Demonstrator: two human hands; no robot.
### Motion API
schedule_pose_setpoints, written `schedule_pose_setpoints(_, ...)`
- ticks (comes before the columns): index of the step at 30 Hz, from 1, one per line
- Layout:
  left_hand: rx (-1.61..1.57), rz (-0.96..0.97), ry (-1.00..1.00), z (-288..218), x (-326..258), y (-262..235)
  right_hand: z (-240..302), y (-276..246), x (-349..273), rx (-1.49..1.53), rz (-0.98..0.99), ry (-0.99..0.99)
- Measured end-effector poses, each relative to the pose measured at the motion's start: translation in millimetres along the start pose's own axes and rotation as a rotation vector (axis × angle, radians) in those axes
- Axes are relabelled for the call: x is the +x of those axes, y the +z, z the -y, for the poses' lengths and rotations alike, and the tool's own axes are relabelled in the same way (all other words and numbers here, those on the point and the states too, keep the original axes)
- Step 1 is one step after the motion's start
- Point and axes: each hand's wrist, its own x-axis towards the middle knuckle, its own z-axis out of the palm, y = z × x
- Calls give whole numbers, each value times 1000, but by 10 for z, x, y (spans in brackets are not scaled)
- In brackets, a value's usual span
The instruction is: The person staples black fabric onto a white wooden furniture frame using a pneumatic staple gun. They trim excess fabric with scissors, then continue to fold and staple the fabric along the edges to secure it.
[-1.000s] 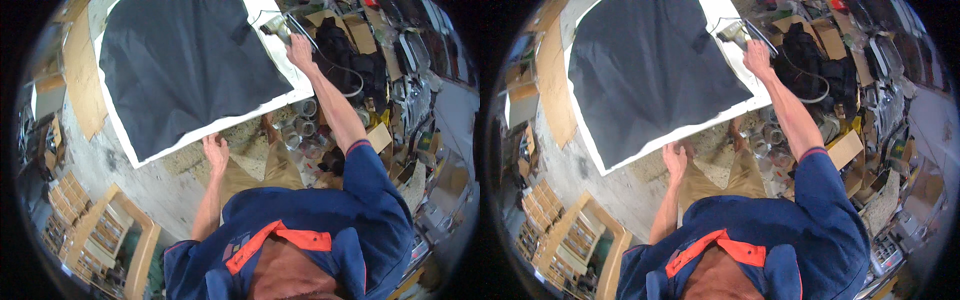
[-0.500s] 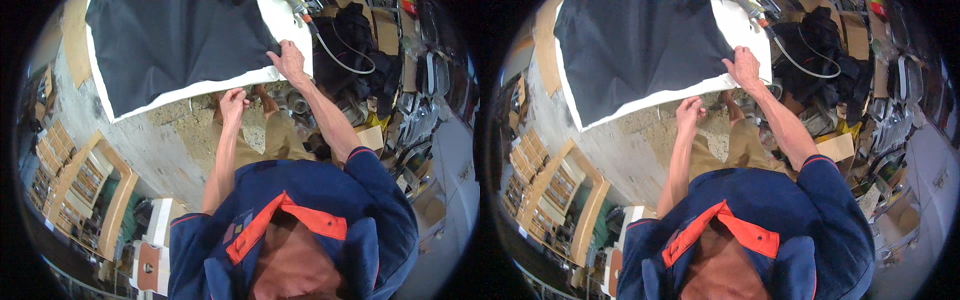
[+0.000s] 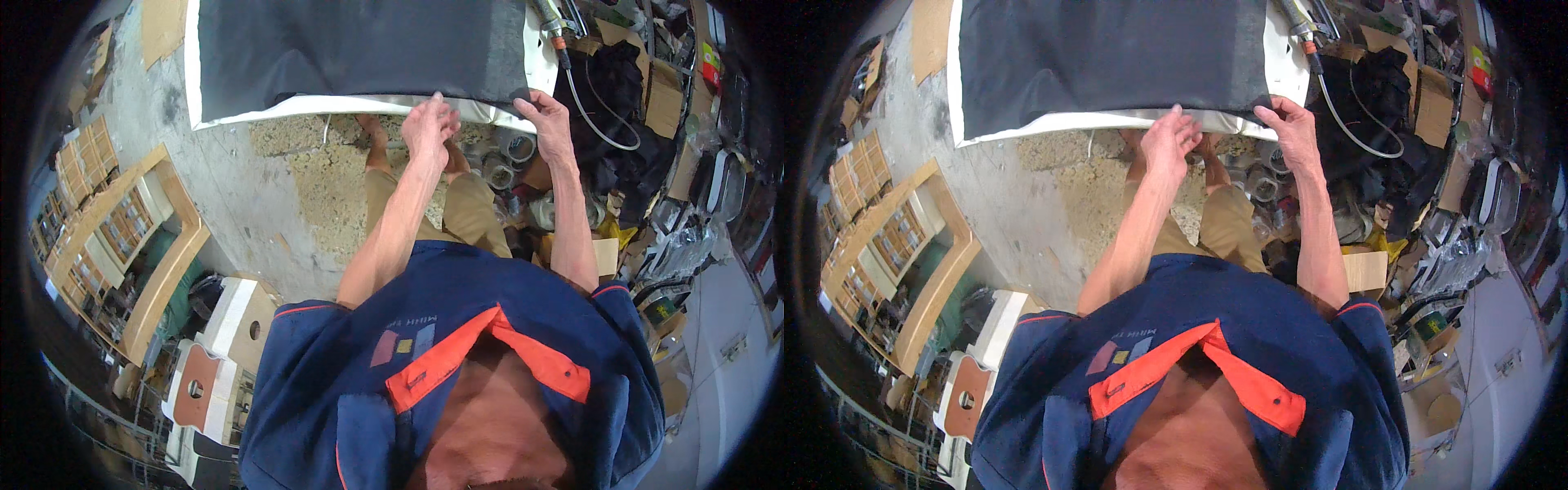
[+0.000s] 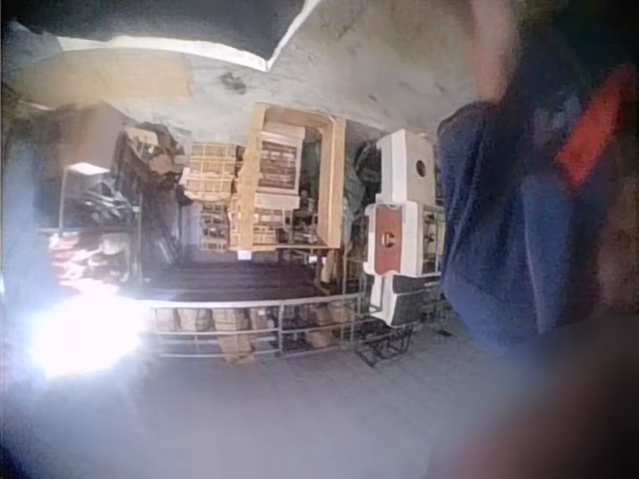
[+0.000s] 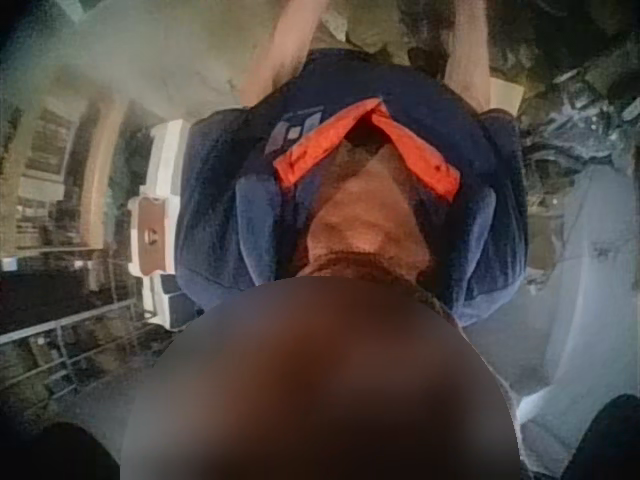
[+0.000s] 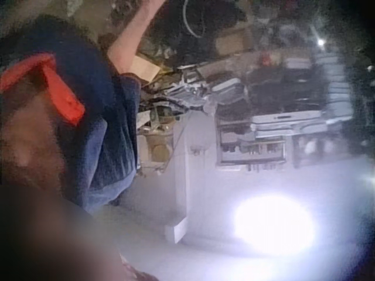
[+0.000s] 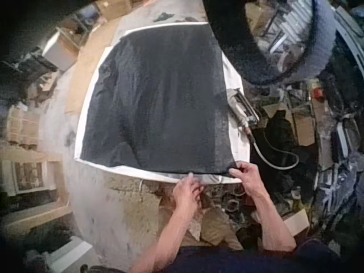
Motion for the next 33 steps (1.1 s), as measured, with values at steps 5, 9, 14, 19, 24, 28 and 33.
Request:
schedule_pose_setpoints(5, -258, 37, -107, 33, 299, 136, -59, -77, 74, -225, -5, 108)
schedule_pose_setpoints(9, -283, 67, -83, 130, 458, 143, 16, 1, 127, -84, -17, 324)
schedule_pose_setpoints(14, -212, 56, -46, 177, 503, 111, 98, 187, 202, -35, -106, 378)
schedule_pose_setpoints(19, -220, 99, -134, 247, 483, 160, -46, 337, 159, -105, -307, 231)
schedule_pose_setpoints(24, -136, 134, -162, 393, 462, 274, -121, 273, 184, -80, -275, 221)
schedule_pose_setpoints(28, -97, 82, -141, 424, 519, 329, -162, 243, 229, 240, -189, 428)
schedule_pose_setpoints(33, -92, 50, -139, 462, 508, 322, -221, 375, 235, 290, -149, 610)
